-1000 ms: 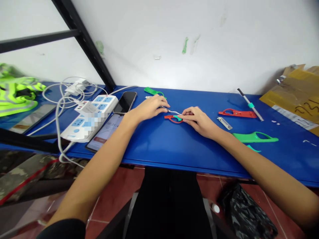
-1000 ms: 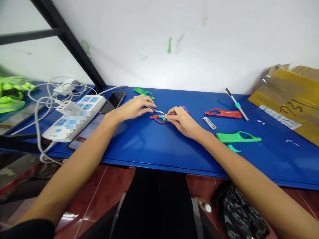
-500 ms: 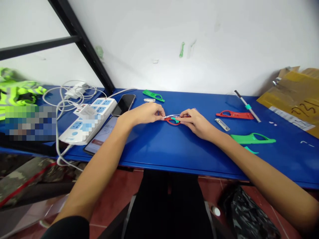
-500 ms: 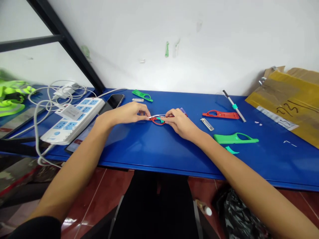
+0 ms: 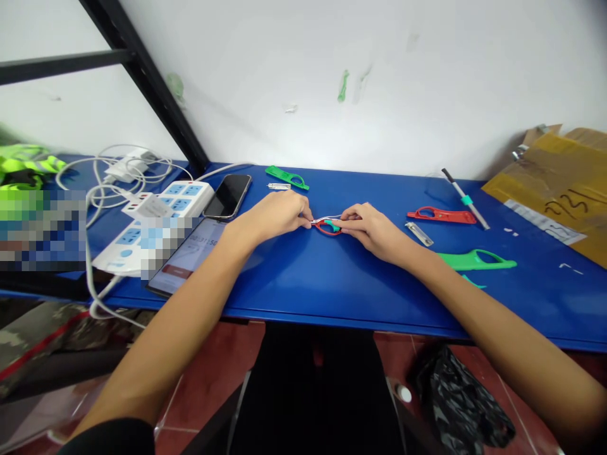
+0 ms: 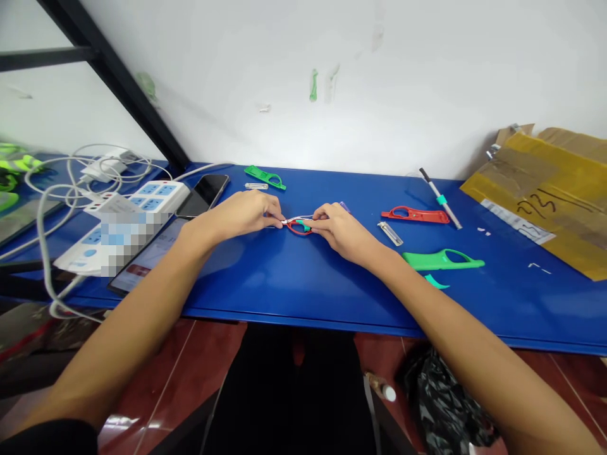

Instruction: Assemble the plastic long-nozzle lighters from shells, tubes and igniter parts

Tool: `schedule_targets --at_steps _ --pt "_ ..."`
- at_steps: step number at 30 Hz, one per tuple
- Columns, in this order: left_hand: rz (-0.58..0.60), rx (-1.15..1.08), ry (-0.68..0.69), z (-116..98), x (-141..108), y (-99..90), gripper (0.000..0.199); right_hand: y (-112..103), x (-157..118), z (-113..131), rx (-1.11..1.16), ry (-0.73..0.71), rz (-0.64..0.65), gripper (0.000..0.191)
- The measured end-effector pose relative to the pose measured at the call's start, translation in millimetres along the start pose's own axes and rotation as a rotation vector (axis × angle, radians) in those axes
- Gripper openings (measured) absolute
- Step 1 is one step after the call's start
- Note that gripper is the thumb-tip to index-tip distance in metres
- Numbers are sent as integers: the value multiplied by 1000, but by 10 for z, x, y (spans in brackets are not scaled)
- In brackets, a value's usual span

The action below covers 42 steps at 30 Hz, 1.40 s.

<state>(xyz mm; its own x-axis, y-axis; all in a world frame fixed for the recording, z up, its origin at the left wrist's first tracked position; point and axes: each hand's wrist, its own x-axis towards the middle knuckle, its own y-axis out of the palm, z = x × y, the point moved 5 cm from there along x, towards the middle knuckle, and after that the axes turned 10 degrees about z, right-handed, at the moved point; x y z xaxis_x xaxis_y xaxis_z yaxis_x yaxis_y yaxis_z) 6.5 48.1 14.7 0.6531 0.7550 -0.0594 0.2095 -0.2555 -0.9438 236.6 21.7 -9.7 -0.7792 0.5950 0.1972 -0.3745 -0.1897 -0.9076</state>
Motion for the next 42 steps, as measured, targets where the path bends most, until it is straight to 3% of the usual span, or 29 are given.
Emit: schedule_targets --at_steps 7,14,21,33,42 --pt "40 -21 -56 -44 -45 -43 15 -79 -10 -40 85 72 -42 30" --pt "-6 -25 36 -190 -35 -25 42 -90 -2 -4 74 46 10 32" --pt "11 -68 106 -308 41 73 28 -22 -33 -4 -7 21 -17 38" --pt "28 -561 -138 -146 116 206 23 -43 -38 52 88 77 -13 36" --pt "-21 -552 -105 -194 96 199 11 -32 -66 101 16 93 -49 37"
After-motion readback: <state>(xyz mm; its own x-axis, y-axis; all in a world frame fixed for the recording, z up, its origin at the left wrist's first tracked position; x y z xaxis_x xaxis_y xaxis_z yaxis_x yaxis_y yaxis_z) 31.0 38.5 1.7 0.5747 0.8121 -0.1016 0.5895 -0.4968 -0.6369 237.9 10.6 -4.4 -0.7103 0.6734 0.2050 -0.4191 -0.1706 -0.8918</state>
